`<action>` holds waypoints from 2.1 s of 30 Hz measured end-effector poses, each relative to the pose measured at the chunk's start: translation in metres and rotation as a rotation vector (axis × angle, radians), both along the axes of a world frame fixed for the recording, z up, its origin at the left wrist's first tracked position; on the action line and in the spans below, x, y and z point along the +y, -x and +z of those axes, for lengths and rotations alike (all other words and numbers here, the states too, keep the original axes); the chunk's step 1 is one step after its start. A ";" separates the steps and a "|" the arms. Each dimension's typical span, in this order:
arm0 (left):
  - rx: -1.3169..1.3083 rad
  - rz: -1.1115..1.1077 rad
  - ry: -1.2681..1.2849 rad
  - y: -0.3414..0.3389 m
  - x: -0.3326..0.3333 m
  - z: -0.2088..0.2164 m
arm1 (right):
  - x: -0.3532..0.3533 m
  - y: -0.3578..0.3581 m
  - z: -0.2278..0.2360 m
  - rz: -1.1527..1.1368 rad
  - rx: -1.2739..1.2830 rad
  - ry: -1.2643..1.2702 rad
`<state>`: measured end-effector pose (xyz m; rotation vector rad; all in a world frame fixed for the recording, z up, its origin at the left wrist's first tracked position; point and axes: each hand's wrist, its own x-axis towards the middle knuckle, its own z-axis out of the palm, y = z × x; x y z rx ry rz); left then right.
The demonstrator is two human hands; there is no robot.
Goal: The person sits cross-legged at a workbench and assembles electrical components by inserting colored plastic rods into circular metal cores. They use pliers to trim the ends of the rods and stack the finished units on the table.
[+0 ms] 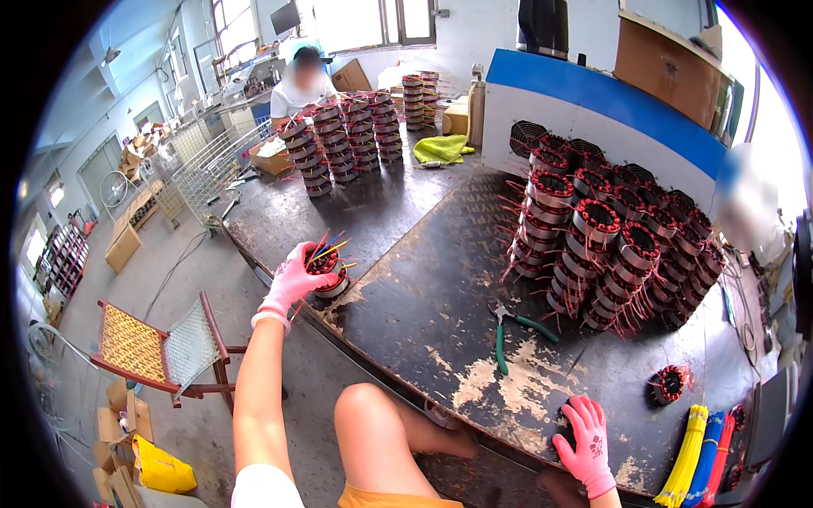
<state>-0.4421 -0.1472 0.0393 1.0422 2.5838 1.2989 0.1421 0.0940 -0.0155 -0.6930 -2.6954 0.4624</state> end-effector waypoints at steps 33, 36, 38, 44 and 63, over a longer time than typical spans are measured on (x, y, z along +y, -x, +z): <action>0.207 0.049 0.212 0.003 -0.003 -0.019 | -0.002 -0.002 -0.005 0.004 0.097 -0.029; 0.218 0.038 0.226 0.008 -0.004 -0.025 | -0.003 -0.003 -0.005 0.002 0.095 -0.034; 0.235 0.013 0.208 0.010 -0.005 -0.029 | -0.003 -0.004 -0.005 -0.003 0.088 -0.036; 0.247 0.013 0.244 0.006 -0.002 -0.026 | -0.004 -0.003 -0.004 -0.018 0.088 -0.026; 0.037 -0.073 0.049 0.016 -0.002 -0.025 | -0.001 -0.003 -0.003 -0.029 0.102 0.025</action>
